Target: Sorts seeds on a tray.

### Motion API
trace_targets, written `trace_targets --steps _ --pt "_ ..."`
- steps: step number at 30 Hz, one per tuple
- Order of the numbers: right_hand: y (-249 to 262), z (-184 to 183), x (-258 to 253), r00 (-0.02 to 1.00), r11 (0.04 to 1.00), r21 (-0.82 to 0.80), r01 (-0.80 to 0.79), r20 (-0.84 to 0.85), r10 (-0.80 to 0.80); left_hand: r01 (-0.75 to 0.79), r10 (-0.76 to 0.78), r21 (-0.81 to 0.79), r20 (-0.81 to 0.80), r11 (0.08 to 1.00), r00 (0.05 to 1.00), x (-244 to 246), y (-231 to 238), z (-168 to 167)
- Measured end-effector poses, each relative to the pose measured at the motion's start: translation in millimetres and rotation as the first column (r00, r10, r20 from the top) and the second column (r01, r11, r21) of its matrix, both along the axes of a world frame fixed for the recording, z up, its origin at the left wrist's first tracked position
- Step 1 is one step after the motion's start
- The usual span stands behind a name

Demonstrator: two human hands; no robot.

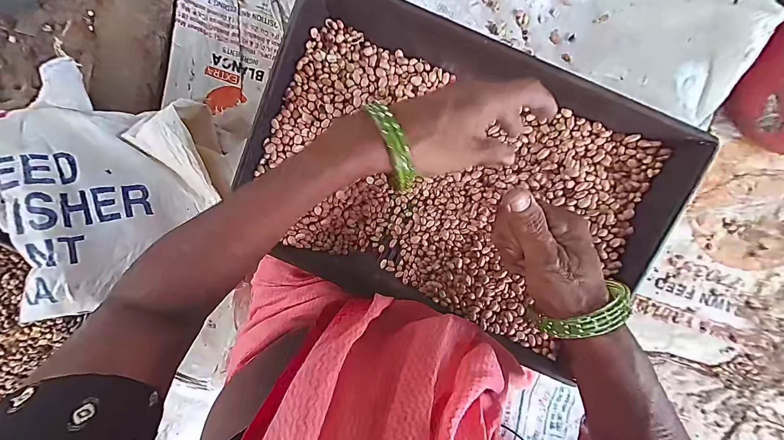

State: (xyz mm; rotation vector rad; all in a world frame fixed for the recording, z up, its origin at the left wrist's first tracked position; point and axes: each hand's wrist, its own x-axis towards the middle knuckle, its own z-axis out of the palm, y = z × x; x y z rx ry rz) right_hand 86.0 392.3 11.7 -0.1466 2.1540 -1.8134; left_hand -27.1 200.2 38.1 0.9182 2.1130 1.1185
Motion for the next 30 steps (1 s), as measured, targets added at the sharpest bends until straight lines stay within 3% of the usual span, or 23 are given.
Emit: trace_targets --steps 3,6,9,12,14,17,19,21,24,27,29,30 --pt "1 -4 -3 0.999 0.993 0.117 0.007 -0.038 -0.002 -0.093 0.08 -0.065 -0.18 0.994 0.98 5 -47 28" --pt "-12 -7 -7 0.982 0.937 0.339 -0.087 -0.127 0.137 -0.201 0.122 -0.273 -0.279 0.941 0.953 44 -101 42" --pt "-32 -14 -6 0.952 0.874 0.452 -0.177 -0.146 0.268 -0.282 0.174 -0.597 -0.233 0.751 0.957 93 -130 39" --pt "-48 -20 -4 0.94 0.837 0.499 -0.222 -0.118 0.32 -0.211 0.195 -0.753 -0.112 0.623 0.974 127 -120 16" --pt "-53 -20 -5 0.931 0.804 0.535 -0.258 -0.086 0.356 -0.153 0.167 -0.763 -0.06 0.628 0.984 136 -98 -1" --pt "-60 -20 -8 0.918 0.755 0.586 -0.295 -0.044 0.394 -0.08 0.106 -0.697 -0.006 0.712 0.994 135 -54 -18" --pt "-69 -17 -10 0.912 0.727 0.613 -0.308 -0.026 0.409 -0.074 0.039 -0.535 -0.078 0.842 0.996 141 -33 -26" --pt "-77 -16 -12 0.897 0.69 0.656 -0.304 -0.046 0.44 0.031 -0.05 -0.323 -0.052 0.946 0.997 147 -28 -19" --pt "-92 -18 -17 0.844 0.634 0.735 -0.242 -0.163 0.511 0.103 -0.112 -0.078 -0.116 0.992 0.987 161 -48 -14" --pt "-116 -34 -27 0.818 0.549 0.824 -0.136 -0.219 0.532 0.093 -0.101 -0.13 -0.052 0.987 0.994 157 -85 2" --pt "-128 -42 -30 0.808 0.53 0.844 -0.085 -0.253 0.532 -0.059 0.045 -0.303 -0.056 0.951 0.997 147 -108 11" --pt "-130 -45 -30 0.798 0.538 0.841 -0.066 -0.279 0.534 -0.185 0.144 -0.38 -0.134 0.906 0.981 141 -116 9"
